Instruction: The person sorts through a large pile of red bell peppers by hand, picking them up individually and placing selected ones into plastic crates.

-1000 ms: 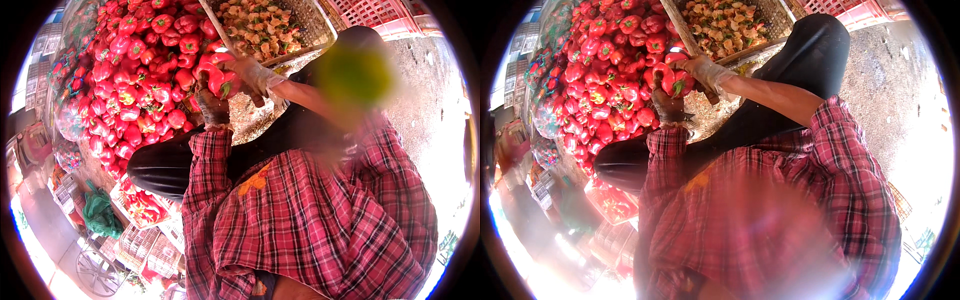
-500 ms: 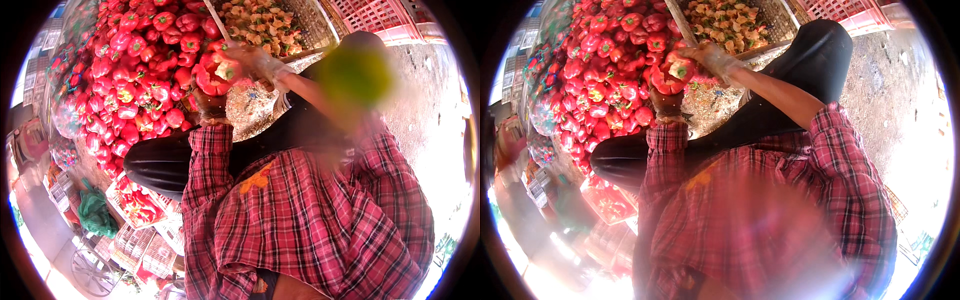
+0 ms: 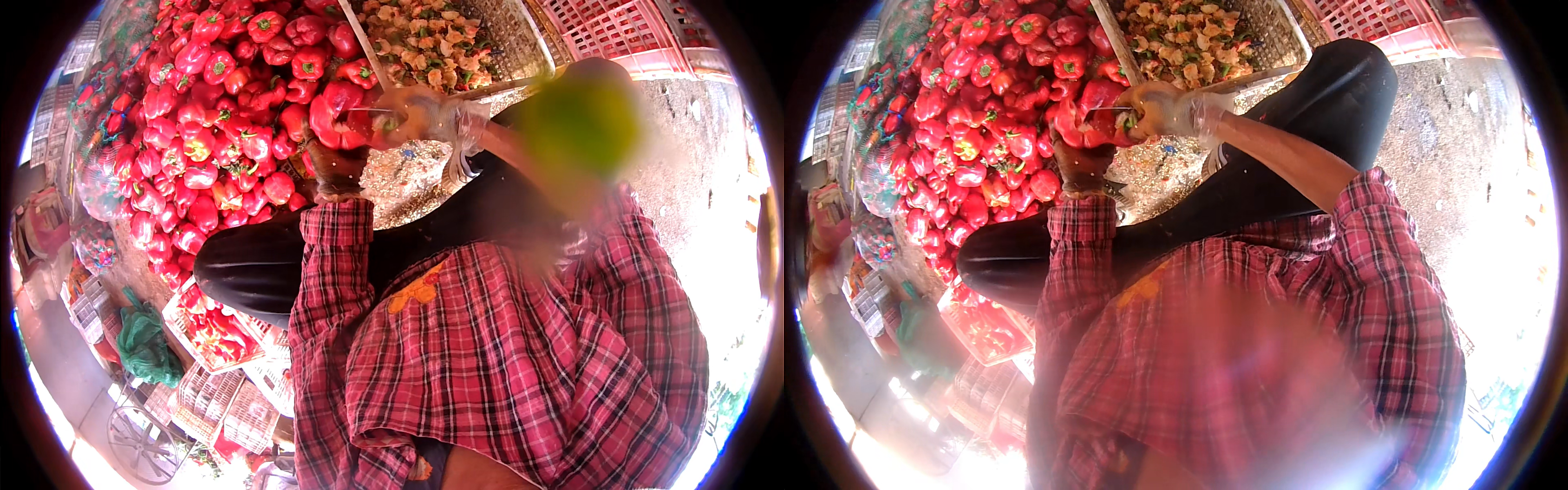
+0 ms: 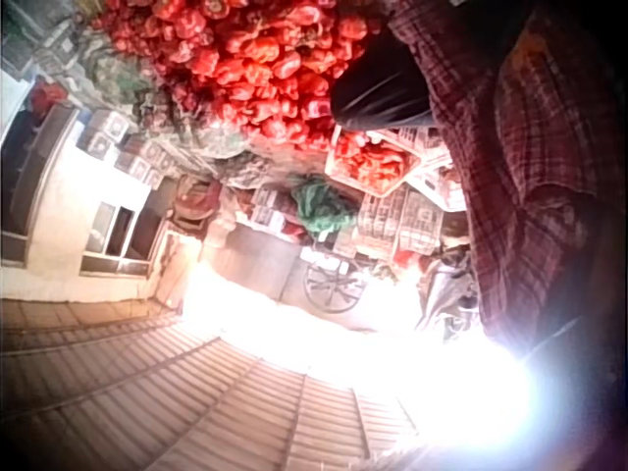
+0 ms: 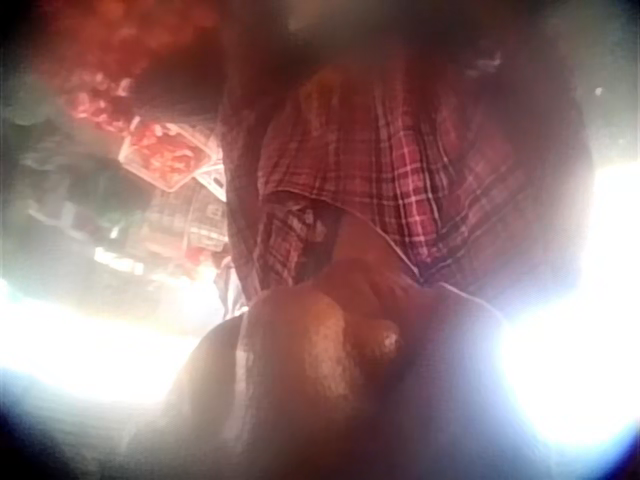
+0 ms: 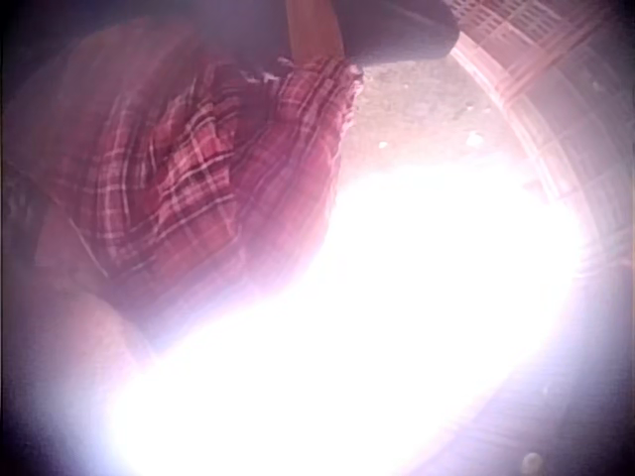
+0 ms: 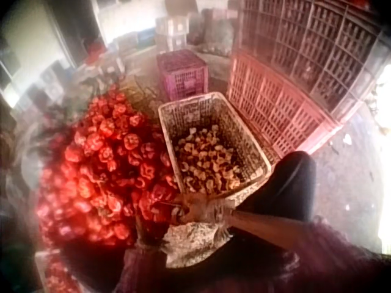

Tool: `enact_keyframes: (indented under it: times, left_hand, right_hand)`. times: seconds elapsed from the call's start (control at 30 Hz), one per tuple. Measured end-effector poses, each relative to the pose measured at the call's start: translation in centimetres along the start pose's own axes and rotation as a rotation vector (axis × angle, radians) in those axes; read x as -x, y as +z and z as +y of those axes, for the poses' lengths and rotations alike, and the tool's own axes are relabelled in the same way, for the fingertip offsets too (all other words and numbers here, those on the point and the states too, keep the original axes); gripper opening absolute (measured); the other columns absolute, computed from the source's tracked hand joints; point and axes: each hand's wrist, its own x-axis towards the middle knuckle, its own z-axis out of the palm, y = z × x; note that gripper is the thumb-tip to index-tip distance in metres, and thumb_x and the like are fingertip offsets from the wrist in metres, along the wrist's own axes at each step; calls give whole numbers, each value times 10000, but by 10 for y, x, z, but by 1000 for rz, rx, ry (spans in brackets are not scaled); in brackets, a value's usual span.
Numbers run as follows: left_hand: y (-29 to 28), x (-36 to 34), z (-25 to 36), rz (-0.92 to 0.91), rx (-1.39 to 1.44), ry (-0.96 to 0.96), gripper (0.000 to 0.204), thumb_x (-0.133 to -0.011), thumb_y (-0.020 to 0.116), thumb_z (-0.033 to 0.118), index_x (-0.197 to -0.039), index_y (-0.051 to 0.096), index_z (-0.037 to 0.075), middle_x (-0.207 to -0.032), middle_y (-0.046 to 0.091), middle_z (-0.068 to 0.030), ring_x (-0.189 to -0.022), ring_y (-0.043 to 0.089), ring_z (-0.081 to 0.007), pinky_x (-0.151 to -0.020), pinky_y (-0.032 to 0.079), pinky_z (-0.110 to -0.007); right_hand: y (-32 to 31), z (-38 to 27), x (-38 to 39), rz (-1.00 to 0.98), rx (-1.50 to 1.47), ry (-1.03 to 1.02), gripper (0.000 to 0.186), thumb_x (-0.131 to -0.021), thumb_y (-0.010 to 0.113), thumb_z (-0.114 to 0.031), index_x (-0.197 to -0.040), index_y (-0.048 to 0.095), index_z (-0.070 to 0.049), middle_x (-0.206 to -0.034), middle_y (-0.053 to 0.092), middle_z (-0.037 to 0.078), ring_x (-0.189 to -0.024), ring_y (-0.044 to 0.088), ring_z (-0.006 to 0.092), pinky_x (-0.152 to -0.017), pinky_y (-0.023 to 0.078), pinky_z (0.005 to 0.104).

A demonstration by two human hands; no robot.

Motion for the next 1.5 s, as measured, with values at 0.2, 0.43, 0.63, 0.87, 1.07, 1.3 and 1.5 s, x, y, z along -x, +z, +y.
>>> enact_keyframes:
  times: [0.2, 0.43, 0.63, 0.87, 1.07, 1.3, 1.5]
  left_hand:
    - [10, -3, -52, 102, -293, 192, 508, -949, 444, 418, -1240, 491, 4, -1192, 576, -127, -1073, 570, -257, -942, 462, -397]
    - [-5, -3, -71, 176, -265, 280, 354, -947, 444, 267, -1147, 546, -8, -1080, 615, -119, -1004, 593, -236, -880, 488, -371]
    - [-18, -9, -67, -85, 172, 39, 341, -932, 474, 277, -1138, 583, 28, -1130, 606, -76, -1035, 572, -203, -925, 453, -334]
    - [10, -7, -53, 275, -506, 173, 186, -863, 606, 217, -959, 630, 59, -849, 607, -5, -754, 544, -113, -637, 442, -250]
    - [-8, -3, -39, 322, -869, 209, 252, -844, 615, 190, -1062, 597, 64, -883, 615, -6, -732, 544, -129, -650, 452, -284]
    - [-19, -2, -38, 90, -1364, 335, 292, -836, 603, 161, -1079, 587, -1, -867, 637, -102, -757, 584, -161, -688, 475, -332]
    - [29, 46, -31, -41, -667, 434, 189, -878, 606, 164, -961, 630, -4, -802, 639, -25, -721, 576, -118, -676, 481, -272]
  right_hand:
    - [9, -42, 5, 177, -289, 377, 366, -690, 755, -211, -921, 596, 24, -728, 619, 116, -688, 598, 184, -619, 484, 349]
    - [27, -28, -2, 260, -574, 523, 345, -704, 738, -142, -961, 585, 31, -687, 617, 79, -552, 582, 177, -524, 491, 313]
    - [5, -32, 12, 157, -1339, 240, 290, -823, 623, -93, -1086, 519, -27, -754, 612, 37, -550, 556, 108, -470, 486, 248]
    - [-84, 13, 8, 484, -1585, 351, 316, -892, 566, -353, -1105, 537, -122, -876, 640, 79, -567, 558, 154, -473, 481, 311]
    - [-38, -9, -11, 225, 551, -77, 572, -789, 649, -346, -1323, 471, -242, -1316, 510, 34, -1090, 563, 246, -780, 521, 367]
    - [-37, -16, 0, 228, 492, -293, 494, -722, 633, -157, -1214, 591, -157, -1002, 627, 168, -827, 615, 287, -715, 515, 375]
    - [-23, -9, -10, 129, 256, 17, 415, -770, 696, -201, -1157, 618, -74, -941, 662, 115, -804, 626, 212, -730, 506, 339]
